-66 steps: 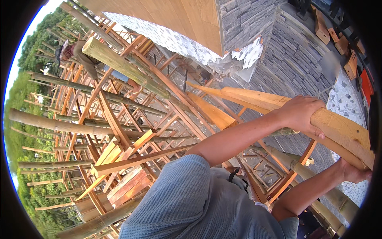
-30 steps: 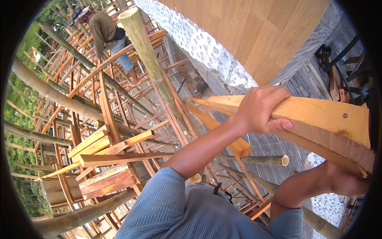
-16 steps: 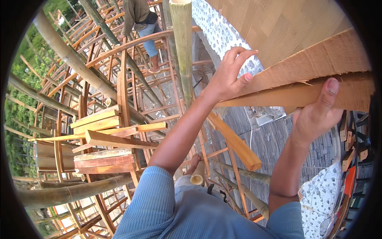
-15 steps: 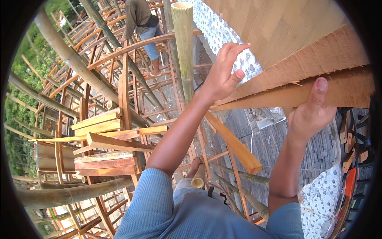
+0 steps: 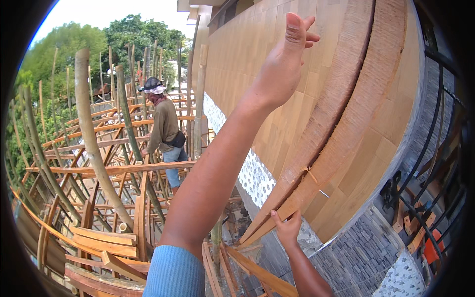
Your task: The person uses pliers to tighten wire ties securing bamboo poles to a wooden frame. They then pick up a long metal rod and a wooden plank, positioning them within the scaffolding structure.
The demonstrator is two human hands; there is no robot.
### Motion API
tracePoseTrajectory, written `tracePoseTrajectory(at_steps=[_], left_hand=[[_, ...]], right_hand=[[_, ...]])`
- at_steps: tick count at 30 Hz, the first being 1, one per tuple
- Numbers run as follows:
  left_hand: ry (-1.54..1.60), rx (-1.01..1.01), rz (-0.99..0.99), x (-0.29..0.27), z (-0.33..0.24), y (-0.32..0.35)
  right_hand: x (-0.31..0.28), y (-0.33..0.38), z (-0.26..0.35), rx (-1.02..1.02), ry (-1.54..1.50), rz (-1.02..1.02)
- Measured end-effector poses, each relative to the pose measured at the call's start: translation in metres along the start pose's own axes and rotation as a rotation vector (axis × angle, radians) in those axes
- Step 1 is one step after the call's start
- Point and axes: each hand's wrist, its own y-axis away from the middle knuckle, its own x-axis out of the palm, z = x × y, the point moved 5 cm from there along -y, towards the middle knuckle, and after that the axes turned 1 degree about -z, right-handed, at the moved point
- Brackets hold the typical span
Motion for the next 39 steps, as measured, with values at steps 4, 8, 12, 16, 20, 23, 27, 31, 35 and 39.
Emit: tracePoseTrajectory(at_steps=[4,8,12,16,20,23,27,31,35,39], left_hand=[[0.282,-0.104,0.164,0.016,0.011,0.002],[0.123,-0.164,0.032,0.031,0.029,0.022],[0.118,-0.247,-0.117,0.037,0.04,0.05],[0.109,-0.3,-0.213,0.039,0.045,0.078],[0.082,-0.284,-0.271,0.036,0.065,0.111],[-0.02,-0.335,-0.23,0.022,0.089,0.141],[-0.049,-0.397,-0.226,0.021,0.116,0.198],[0.0,-0.367,-0.225,0.044,0.133,0.238],[-0.096,-0.444,-0.173,0.064,0.143,0.28],[-0.041,-0.498,-0.087,0.083,0.169,0.32]], right_hand=[[0.01,0.0,-0.029,0.024,-0.009,0.028],[0.018,0.004,-0.054,0.067,0.056,0.061],[0.024,0.013,-0.085,0.131,0.093,0.073],[0.035,0.03,-0.113,0.139,0.081,0.092],[0.021,0.048,-0.097,0.106,0.499,0.261],[-0.031,0.071,-0.06,0.624,0.703,1.012],[-0.117,0.059,0.079,0.396,0.044,1.078],[-0.156,-0.014,0.176,-0.09,-0.235,0.382],[-0.131,-0.088,0.219,-0.353,-0.103,0.042],[-0.073,-0.127,0.233,-0.394,-0.212,0.331]])
